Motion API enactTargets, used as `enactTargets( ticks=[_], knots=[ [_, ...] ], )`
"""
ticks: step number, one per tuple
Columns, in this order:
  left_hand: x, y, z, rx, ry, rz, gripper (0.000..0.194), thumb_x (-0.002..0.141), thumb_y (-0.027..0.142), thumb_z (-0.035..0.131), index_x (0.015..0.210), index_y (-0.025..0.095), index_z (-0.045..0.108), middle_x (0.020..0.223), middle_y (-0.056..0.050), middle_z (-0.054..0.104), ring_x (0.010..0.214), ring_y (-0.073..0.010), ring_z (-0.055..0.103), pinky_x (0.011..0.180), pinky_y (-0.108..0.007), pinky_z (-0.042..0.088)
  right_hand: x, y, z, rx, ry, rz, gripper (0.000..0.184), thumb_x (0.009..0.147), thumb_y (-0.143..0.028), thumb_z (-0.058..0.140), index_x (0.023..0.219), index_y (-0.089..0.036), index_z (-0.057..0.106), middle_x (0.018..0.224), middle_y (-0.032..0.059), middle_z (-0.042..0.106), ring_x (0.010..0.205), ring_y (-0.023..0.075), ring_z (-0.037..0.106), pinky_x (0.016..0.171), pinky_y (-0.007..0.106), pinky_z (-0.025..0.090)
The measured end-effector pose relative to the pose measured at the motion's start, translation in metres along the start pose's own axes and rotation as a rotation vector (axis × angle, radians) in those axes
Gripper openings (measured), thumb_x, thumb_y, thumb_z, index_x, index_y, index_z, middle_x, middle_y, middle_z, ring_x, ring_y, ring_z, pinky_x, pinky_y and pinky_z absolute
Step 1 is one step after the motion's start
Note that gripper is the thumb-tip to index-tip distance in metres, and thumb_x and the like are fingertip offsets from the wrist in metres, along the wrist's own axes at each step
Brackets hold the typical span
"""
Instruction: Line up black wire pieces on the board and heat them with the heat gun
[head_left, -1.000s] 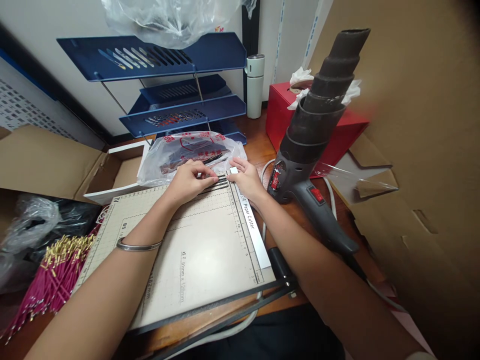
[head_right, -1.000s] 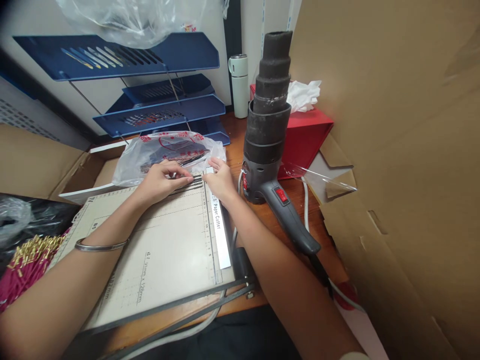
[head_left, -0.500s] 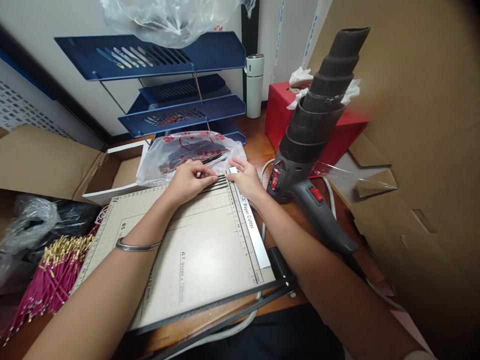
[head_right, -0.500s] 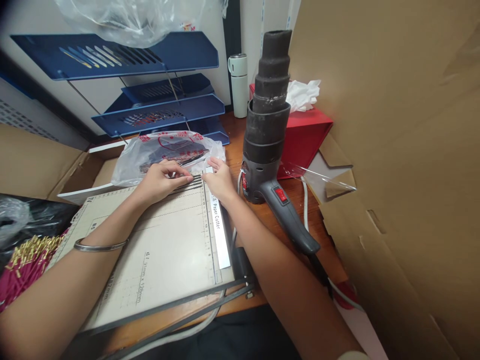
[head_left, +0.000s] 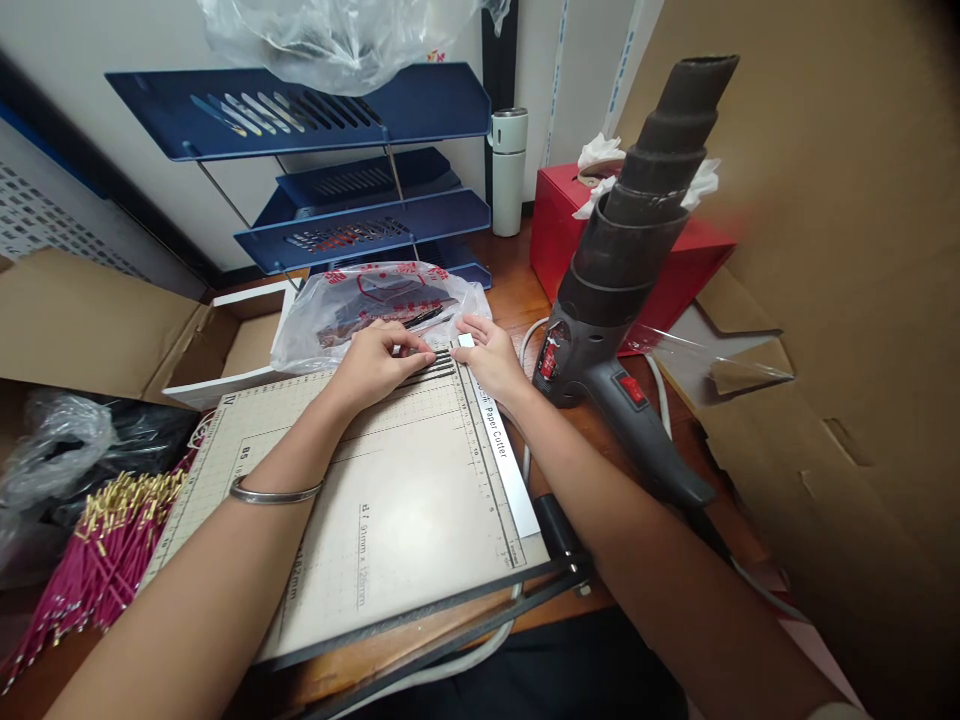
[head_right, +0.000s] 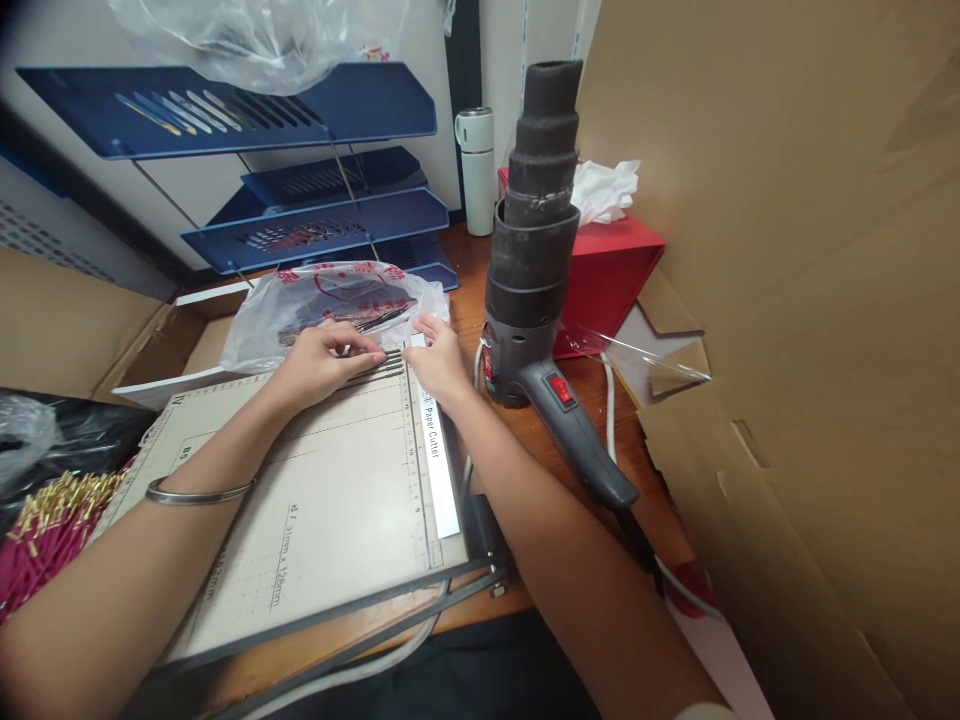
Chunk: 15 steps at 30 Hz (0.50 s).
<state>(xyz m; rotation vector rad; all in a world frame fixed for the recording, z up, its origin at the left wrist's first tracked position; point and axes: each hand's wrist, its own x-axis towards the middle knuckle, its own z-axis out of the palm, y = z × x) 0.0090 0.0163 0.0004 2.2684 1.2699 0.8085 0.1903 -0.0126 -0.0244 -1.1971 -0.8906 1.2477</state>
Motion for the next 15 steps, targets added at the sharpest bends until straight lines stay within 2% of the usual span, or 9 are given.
enactTargets(
  ticks=[5,10,15],
  knots=[
    [-0.0002,0.0004,-0.0001,-0.023,0.003,-0.007,0.025,0.077,0.047,0.077,0.074,0.022,0.081,0.072,-0.003,0.069,0.073,-0.0196,0.050,0.082,-0.039,0.041,0.0013,0.0027,-0.0002,0.008,0.005,-0.001,0.075,0.069,0.000,0.065,0.143,-0.009,0.059,0.155,0.0179,0.063,0.149,0.0266,0.057,0.131,0.040,0.038],
    [-0.0005,0.0018,-0.0008,-0.028,0.017,-0.040,0.024,0.078,0.046,0.078,0.076,0.022,0.082,0.073,-0.003,0.070,0.071,-0.0183,0.049,0.084,-0.039,0.042,0.0018,0.0024,0.0004,0.012,0.002,0.014,0.075,0.071,0.000,0.063,0.146,-0.005,0.056,0.157,0.0202,0.060,0.150,0.0264,0.057,0.130,0.037,0.040],
    [0.0026,0.0002,0.0006,-0.021,0.062,-0.072,0.024,0.078,0.045,0.078,0.081,0.022,0.084,0.075,-0.003,0.068,0.073,-0.0188,0.052,0.078,-0.037,0.043,0.0046,0.0015,0.0009,0.025,0.009,0.032,0.074,0.073,-0.003,0.066,0.146,-0.009,0.056,0.156,0.0182,0.062,0.147,0.0262,0.060,0.128,0.040,0.042]
  ],
)
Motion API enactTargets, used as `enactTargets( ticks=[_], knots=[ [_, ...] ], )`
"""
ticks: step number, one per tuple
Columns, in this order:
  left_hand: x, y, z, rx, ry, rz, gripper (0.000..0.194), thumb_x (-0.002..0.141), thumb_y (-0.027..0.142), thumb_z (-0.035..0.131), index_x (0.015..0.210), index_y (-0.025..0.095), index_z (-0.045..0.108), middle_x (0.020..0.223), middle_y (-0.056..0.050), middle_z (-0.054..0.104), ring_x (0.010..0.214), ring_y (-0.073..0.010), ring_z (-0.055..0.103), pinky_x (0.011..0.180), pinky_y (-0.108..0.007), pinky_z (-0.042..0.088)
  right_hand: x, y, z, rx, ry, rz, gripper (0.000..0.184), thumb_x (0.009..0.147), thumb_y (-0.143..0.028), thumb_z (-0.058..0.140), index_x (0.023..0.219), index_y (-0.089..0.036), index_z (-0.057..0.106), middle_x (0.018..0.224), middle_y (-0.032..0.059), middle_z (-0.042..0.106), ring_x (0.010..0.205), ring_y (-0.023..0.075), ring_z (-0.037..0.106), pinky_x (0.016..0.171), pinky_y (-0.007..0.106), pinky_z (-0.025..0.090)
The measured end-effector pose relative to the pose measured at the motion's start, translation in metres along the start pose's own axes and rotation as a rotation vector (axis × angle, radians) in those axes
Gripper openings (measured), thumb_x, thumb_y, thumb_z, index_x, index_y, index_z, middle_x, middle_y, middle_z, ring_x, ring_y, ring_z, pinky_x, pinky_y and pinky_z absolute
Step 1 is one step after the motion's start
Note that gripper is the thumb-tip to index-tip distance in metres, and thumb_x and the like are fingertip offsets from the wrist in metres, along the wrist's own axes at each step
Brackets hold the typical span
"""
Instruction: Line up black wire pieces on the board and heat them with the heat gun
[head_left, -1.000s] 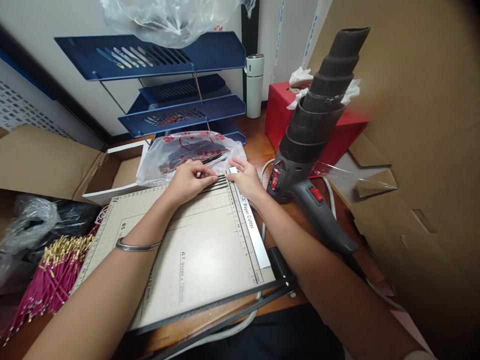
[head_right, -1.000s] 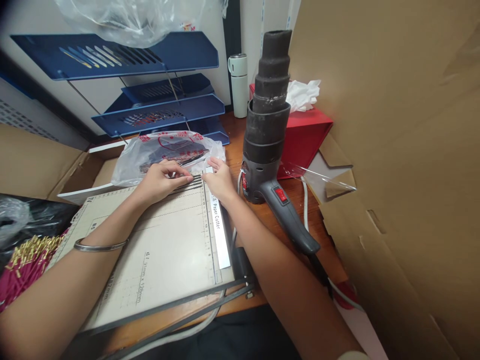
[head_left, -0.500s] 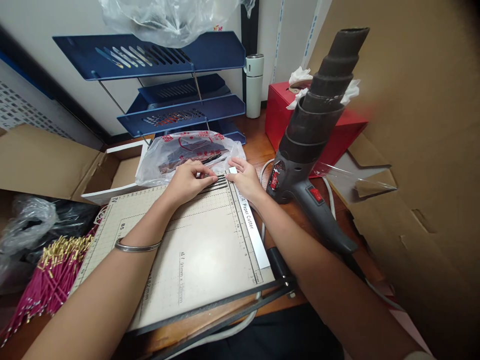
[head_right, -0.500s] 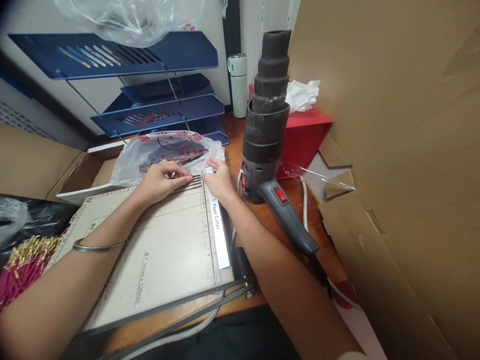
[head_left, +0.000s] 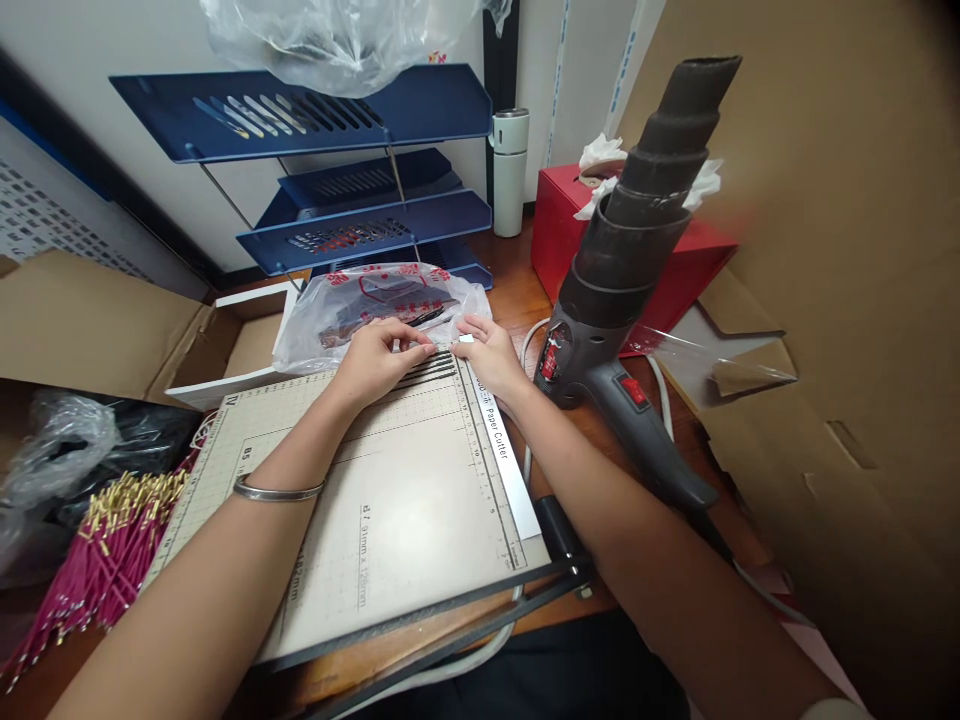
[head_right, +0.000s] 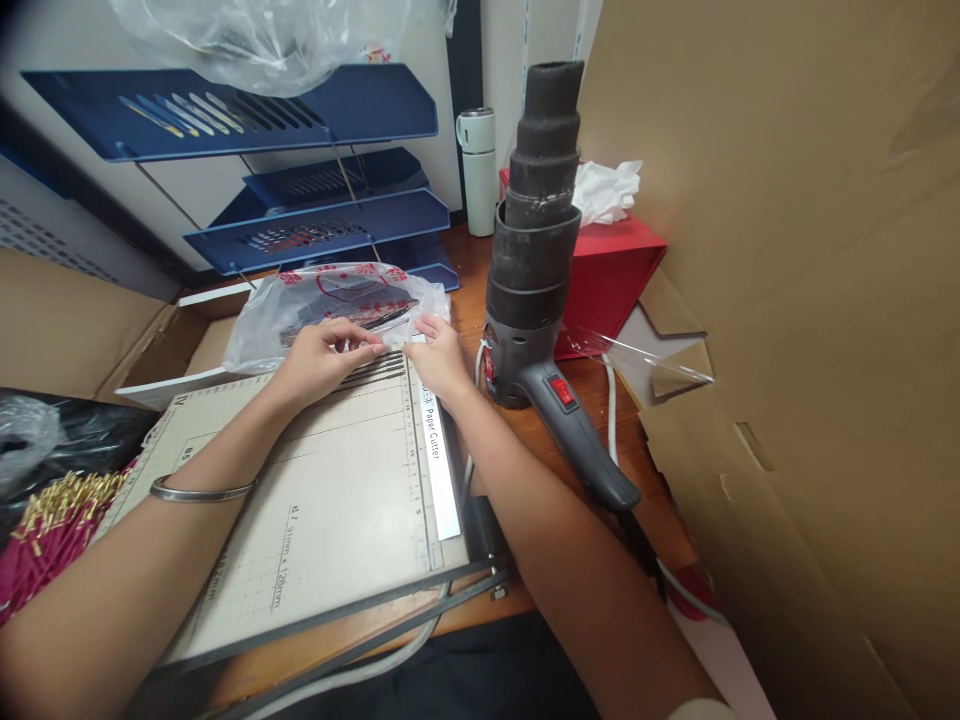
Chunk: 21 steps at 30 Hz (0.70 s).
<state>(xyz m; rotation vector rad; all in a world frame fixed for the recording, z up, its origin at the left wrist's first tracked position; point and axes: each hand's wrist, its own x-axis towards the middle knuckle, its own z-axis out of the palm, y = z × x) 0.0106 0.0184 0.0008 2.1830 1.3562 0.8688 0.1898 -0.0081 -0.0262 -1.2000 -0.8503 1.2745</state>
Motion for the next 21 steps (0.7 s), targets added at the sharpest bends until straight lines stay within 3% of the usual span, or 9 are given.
enactTargets(
  ticks=[21],
  knots=[
    [0.0026,-0.0050,0.0024,0.033,-0.052,0.025,0.029,0.080,0.049,0.076,0.082,0.021,0.084,0.083,-0.006,0.075,0.075,-0.0198,0.055,0.077,-0.037,0.042,0.0000,-0.0003,-0.0005,-0.031,0.005,-0.001,0.077,0.074,-0.003,0.067,0.149,-0.005,0.054,0.154,0.0213,0.062,0.142,0.0282,0.063,0.126,0.041,0.045]
  ],
)
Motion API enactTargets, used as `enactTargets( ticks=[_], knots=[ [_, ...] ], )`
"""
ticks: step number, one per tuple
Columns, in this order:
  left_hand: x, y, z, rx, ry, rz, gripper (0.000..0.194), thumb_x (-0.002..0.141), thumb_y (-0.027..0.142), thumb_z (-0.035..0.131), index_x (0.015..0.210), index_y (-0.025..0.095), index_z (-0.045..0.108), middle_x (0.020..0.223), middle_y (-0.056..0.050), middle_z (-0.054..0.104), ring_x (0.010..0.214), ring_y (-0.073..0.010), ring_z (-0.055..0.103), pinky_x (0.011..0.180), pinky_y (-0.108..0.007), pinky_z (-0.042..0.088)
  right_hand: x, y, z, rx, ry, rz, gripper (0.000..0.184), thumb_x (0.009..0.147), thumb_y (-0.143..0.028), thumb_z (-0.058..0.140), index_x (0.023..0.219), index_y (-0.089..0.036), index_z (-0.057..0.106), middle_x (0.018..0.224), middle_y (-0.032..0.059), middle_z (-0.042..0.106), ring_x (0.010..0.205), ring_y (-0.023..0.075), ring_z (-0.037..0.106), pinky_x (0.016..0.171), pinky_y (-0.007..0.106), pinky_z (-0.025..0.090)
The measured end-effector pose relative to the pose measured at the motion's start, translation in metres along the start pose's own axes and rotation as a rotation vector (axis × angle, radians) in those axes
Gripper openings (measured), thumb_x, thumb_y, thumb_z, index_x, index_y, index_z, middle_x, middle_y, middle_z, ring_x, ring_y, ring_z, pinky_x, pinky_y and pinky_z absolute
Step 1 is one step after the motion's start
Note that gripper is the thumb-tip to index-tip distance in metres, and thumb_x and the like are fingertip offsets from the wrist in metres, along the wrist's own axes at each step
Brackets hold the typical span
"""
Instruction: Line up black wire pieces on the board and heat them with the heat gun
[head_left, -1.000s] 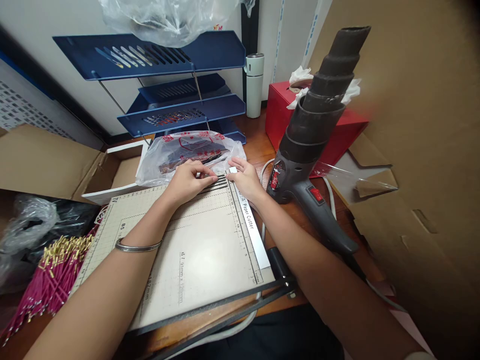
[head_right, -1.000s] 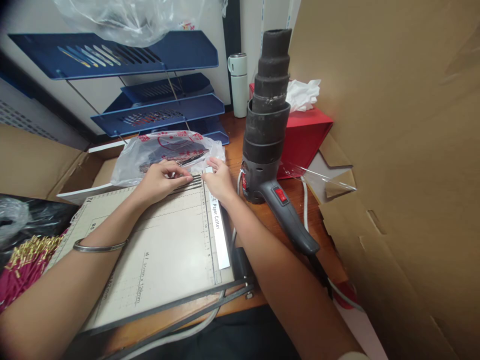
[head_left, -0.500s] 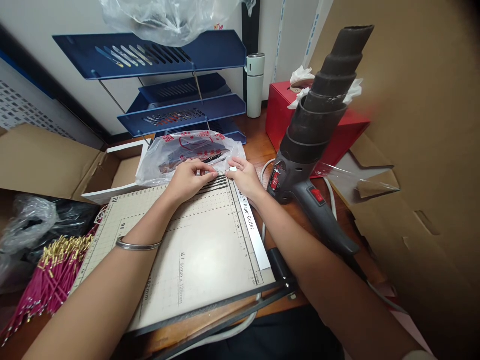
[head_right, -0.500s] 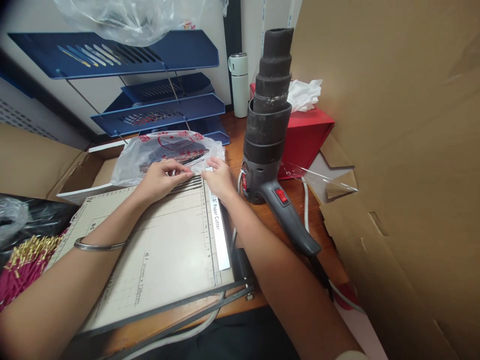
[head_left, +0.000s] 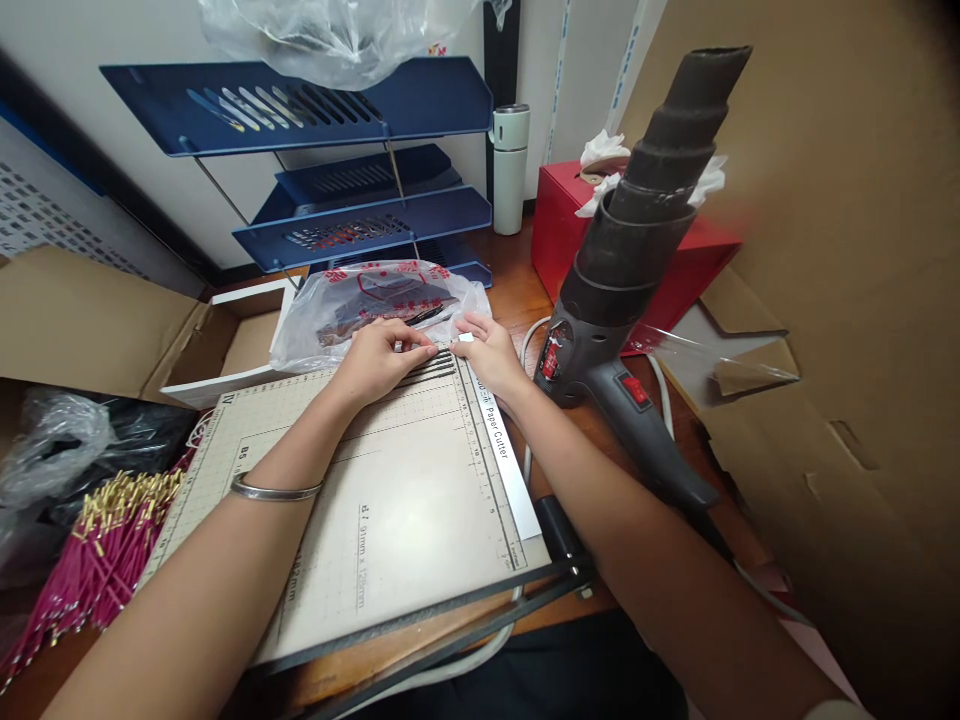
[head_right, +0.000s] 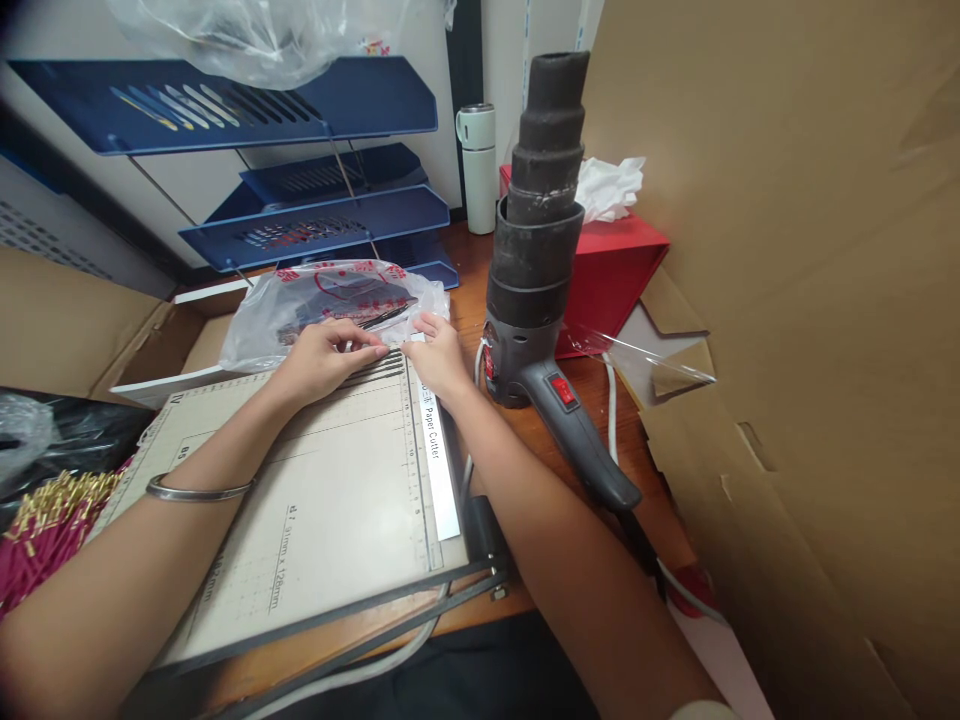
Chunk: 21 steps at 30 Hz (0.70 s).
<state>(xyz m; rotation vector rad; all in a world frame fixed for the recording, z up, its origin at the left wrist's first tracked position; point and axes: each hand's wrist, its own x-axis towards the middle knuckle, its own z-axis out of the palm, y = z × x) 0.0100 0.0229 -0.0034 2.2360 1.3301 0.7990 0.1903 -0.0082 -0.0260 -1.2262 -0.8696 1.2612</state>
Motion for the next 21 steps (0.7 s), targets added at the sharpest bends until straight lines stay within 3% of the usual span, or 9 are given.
enactTargets(
  ticks=[21],
  knots=[
    [-0.0011,-0.0005,0.0012,0.032,0.005,0.029,0.032,0.083,0.050,0.073,0.082,0.020,0.083,0.080,-0.006,0.072,0.077,-0.0209,0.055,0.082,-0.038,0.042,0.0017,0.0020,0.0012,0.005,-0.002,-0.005,0.072,0.075,-0.003,0.066,0.146,-0.006,0.055,0.152,0.0210,0.064,0.143,0.0256,0.062,0.125,0.038,0.044]
  ],
)
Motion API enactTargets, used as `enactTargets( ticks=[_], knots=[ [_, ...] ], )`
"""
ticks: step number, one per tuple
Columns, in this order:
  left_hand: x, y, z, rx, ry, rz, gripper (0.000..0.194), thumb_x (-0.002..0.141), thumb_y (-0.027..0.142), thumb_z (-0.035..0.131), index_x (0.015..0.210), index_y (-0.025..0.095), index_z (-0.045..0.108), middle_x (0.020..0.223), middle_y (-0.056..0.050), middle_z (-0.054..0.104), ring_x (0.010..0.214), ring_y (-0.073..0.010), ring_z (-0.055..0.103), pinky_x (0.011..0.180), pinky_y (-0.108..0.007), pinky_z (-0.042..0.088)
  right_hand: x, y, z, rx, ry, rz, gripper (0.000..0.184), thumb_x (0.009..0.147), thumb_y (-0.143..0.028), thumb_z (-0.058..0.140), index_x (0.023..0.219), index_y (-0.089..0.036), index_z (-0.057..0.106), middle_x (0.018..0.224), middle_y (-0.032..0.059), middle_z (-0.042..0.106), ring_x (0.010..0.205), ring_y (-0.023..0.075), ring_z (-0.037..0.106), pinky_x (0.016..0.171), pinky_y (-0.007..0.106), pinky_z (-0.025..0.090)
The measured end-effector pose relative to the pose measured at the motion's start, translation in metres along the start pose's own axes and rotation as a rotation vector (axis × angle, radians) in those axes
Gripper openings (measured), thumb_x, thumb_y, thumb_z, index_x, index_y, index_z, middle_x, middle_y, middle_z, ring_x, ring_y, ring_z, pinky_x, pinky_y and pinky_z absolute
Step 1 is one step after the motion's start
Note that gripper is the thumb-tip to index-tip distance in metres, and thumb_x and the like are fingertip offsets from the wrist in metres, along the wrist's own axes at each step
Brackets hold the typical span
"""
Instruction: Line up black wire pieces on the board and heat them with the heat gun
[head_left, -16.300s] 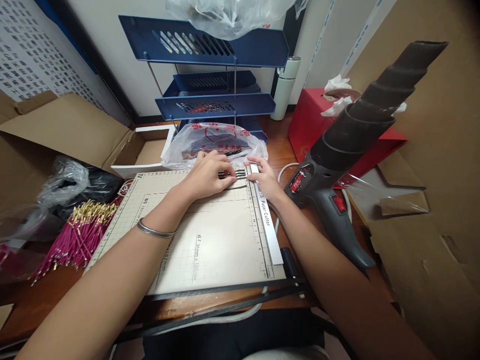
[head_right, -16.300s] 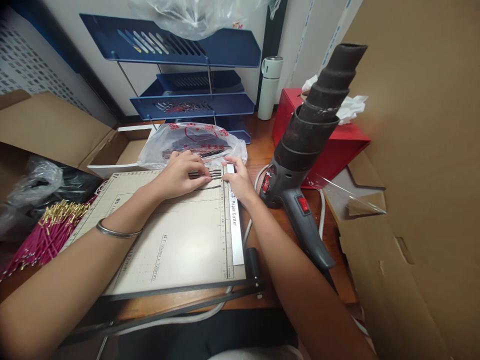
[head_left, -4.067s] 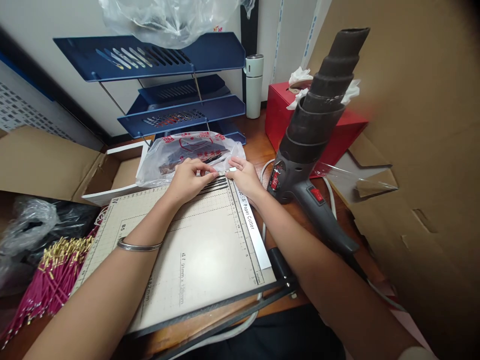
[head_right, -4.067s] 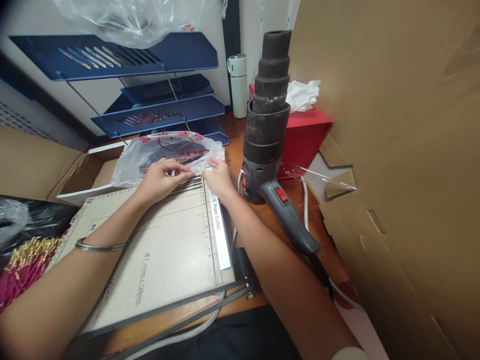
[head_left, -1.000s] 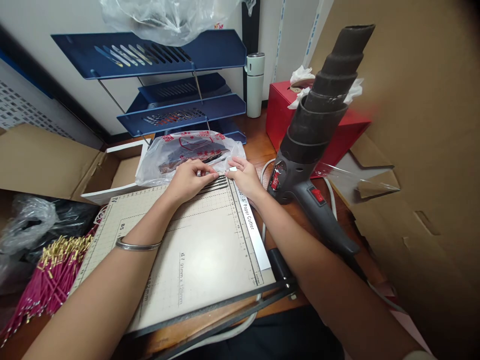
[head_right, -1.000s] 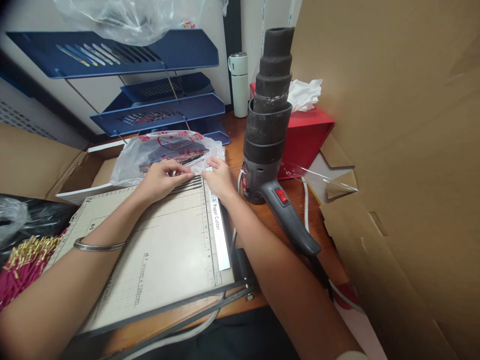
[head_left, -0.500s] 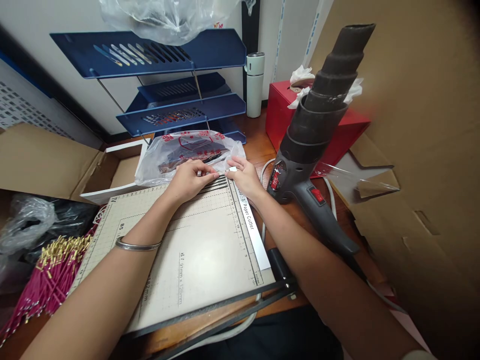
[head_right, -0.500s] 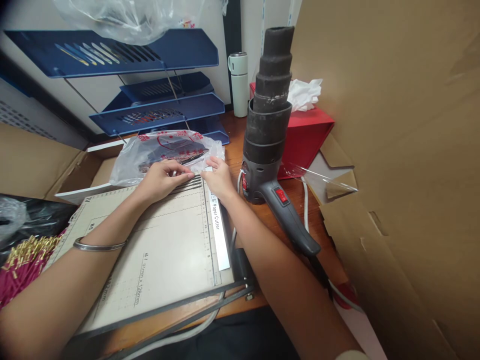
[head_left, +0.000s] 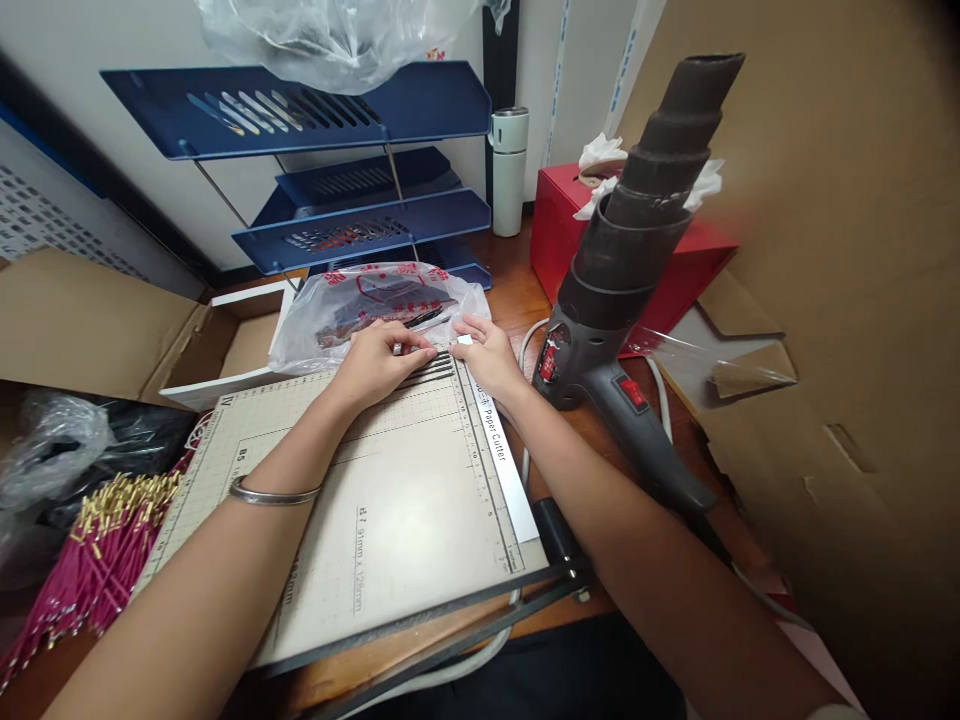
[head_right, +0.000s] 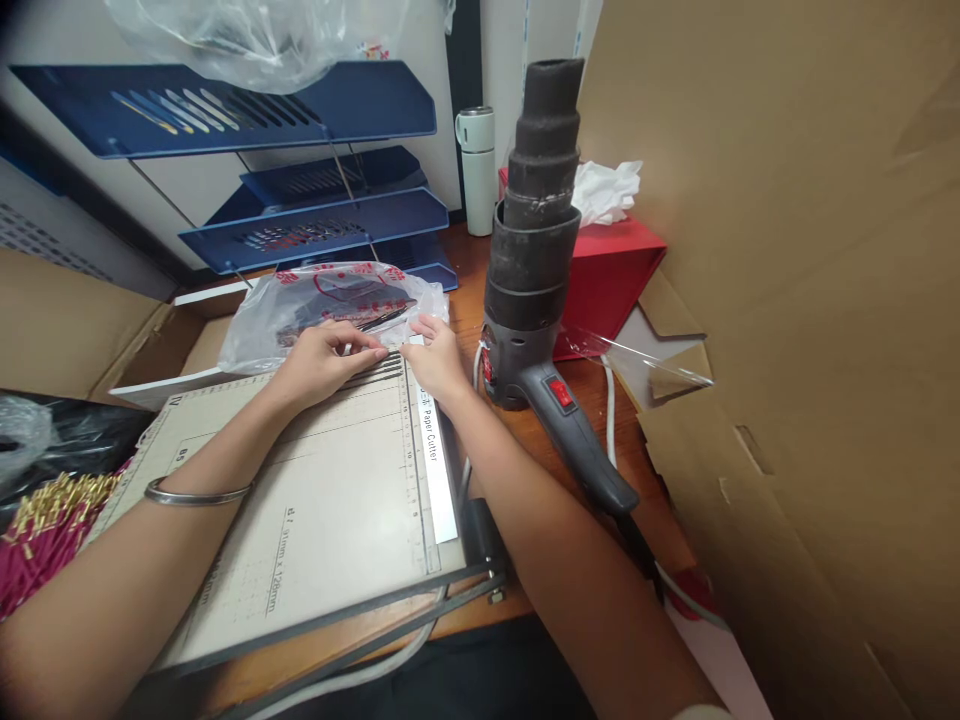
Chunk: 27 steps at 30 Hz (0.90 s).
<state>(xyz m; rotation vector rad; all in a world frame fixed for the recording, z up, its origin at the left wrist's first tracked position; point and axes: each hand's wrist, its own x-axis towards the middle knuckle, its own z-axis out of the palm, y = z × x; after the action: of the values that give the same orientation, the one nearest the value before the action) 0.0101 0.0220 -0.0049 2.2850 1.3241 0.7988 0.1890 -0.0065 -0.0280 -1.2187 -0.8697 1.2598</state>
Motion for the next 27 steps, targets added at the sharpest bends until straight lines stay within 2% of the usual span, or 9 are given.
enactTargets(
  ticks=[9,14,21,24,26,27],
  knots=[
    [0.000,0.002,0.000,0.016,-0.010,-0.008,0.030,0.083,0.048,0.072,0.083,0.021,0.083,0.080,-0.006,0.072,0.077,-0.0211,0.054,0.079,-0.038,0.040,-0.001,-0.003,0.001,-0.023,0.000,0.011,0.072,0.076,-0.001,0.065,0.147,-0.003,0.053,0.153,0.0231,0.063,0.142,0.0248,0.063,0.123,0.036,0.046],
    [0.000,0.003,-0.001,0.024,-0.001,-0.006,0.030,0.083,0.048,0.072,0.083,0.021,0.083,0.079,-0.006,0.071,0.077,-0.0210,0.053,0.078,-0.037,0.039,-0.001,-0.002,0.001,-0.017,0.009,0.018,0.072,0.075,-0.002,0.066,0.146,-0.007,0.055,0.153,0.0203,0.064,0.142,0.0245,0.063,0.122,0.036,0.046],
    [-0.001,0.004,0.000,-0.001,0.009,0.003,0.031,0.081,0.049,0.072,0.080,0.020,0.083,0.076,-0.005,0.071,0.074,-0.0196,0.051,0.080,-0.037,0.041,-0.006,-0.007,-0.001,-0.055,0.030,0.027,0.072,0.078,-0.006,0.066,0.149,-0.006,0.054,0.155,0.0200,0.062,0.144,0.0248,0.062,0.123,0.036,0.046],
    [-0.001,0.006,0.000,-0.004,0.008,0.000,0.030,0.081,0.049,0.072,0.080,0.021,0.083,0.076,-0.004,0.072,0.073,-0.0193,0.052,0.083,-0.038,0.041,-0.021,-0.015,-0.008,-0.112,0.078,0.051,0.065,0.085,-0.015,0.067,0.148,-0.008,0.056,0.159,0.0200,0.059,0.147,0.0259,0.059,0.125,0.038,0.044],
    [-0.001,0.007,-0.001,-0.004,0.008,-0.004,0.030,0.081,0.049,0.072,0.080,0.021,0.083,0.075,-0.004,0.071,0.073,-0.0191,0.051,0.084,-0.039,0.042,-0.046,-0.023,-0.017,-0.196,0.069,0.039,0.058,0.092,-0.028,0.068,0.146,-0.009,0.059,0.157,0.0212,0.060,0.145,0.0285,0.061,0.124,0.043,0.046],
    [-0.001,0.007,-0.001,-0.006,0.006,-0.007,0.030,0.080,0.048,0.072,0.079,0.021,0.083,0.074,-0.003,0.070,0.072,-0.0189,0.051,0.084,-0.039,0.042,-0.063,-0.027,-0.024,-0.264,0.069,0.005,0.053,0.093,-0.035,0.068,0.140,-0.010,0.064,0.151,0.0209,0.065,0.140,0.0304,0.065,0.121,0.047,0.048]
  ],
)
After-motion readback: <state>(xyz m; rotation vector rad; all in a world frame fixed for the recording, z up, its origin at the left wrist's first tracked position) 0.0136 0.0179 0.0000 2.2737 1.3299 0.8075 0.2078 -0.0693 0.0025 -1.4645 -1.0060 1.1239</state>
